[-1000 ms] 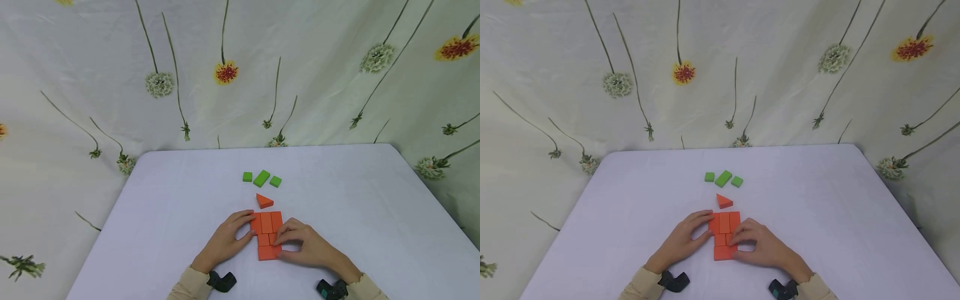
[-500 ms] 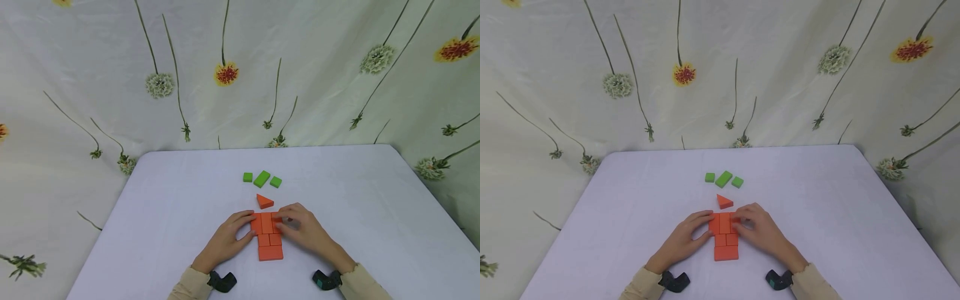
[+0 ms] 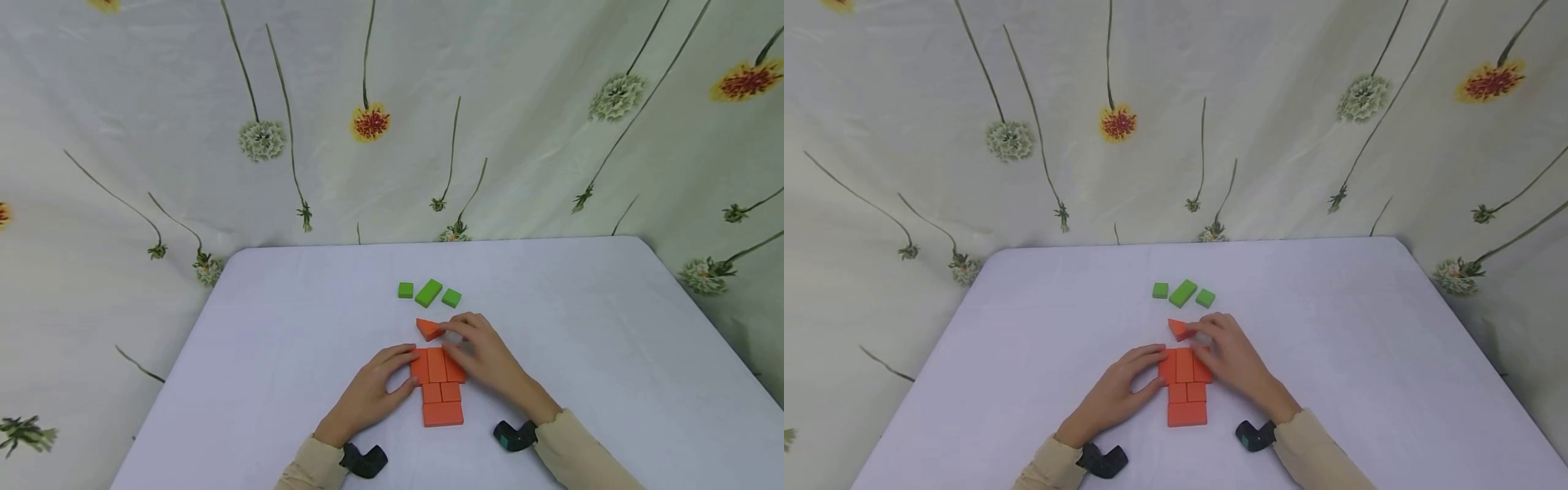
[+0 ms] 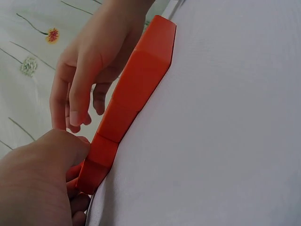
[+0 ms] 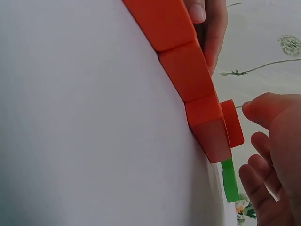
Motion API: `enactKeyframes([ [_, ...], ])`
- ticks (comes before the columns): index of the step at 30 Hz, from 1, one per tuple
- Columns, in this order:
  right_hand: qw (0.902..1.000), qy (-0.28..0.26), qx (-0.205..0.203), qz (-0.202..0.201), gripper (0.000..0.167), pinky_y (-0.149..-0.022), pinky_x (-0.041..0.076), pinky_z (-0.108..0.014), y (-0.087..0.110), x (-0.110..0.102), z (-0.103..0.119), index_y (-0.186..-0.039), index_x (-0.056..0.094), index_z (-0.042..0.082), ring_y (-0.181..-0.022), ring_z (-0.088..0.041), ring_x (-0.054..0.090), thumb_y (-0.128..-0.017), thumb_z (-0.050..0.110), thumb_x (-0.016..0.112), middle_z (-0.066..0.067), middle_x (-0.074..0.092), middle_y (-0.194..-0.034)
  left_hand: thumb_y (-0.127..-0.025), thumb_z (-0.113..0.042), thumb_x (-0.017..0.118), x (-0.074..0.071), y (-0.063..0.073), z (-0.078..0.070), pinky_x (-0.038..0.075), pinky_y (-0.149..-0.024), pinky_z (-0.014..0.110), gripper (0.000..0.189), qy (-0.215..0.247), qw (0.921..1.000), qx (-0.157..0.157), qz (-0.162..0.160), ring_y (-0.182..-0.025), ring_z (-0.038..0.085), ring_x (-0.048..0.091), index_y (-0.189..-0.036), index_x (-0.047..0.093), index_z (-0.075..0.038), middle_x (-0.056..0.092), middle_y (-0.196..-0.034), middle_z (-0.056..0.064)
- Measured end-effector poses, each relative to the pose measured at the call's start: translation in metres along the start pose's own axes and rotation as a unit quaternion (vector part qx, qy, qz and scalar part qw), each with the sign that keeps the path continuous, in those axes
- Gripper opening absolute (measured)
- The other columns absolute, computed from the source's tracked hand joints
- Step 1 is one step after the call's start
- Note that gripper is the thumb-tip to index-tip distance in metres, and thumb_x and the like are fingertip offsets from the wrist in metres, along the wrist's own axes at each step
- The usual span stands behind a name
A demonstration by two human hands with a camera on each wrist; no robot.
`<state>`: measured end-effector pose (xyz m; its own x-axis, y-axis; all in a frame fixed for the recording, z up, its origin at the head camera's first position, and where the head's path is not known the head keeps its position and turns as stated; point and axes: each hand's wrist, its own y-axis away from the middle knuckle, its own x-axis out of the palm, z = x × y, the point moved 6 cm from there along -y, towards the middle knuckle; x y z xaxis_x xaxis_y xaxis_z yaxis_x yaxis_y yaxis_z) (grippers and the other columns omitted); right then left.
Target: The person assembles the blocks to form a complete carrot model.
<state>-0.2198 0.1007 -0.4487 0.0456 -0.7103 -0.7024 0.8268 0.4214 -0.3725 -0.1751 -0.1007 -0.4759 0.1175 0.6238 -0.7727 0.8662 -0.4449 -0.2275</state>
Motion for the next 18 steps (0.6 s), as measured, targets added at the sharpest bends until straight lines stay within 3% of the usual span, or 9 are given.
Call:
enactKeyframes([
  [10,0.9989,0.047,0.003,0.001,0.032,-0.096,0.057,-0.044,-0.015,0.008,0.002,-0.122,0.075,0.014,-0.117,-0.026,0.057,-0.090,0.011,0.079,-0.006,0.068,-0.127,-0.098,-0.028,0.072,0.000,0.001,0.001,0.048,-0.115,0.039,0.046,0.003,1.0000,0.008,-0.003,-0.140,0.016,0.051,-0.140,0.064,-0.013,0.056,-0.150,-0.001],
  [18,0.9967,0.061,0.052,-0.010,0.024,-0.089,0.058,-0.039,-0.017,0.008,-0.001,-0.107,0.076,0.014,-0.105,-0.018,0.059,-0.085,0.019,0.086,0.005,0.071,-0.096,-0.098,-0.028,0.072,-0.001,0.001,0.000,0.047,-0.115,0.038,0.046,0.009,0.9999,0.007,-0.002,-0.141,0.016,0.050,-0.141,0.063,-0.012,0.055,-0.150,-0.001],
])
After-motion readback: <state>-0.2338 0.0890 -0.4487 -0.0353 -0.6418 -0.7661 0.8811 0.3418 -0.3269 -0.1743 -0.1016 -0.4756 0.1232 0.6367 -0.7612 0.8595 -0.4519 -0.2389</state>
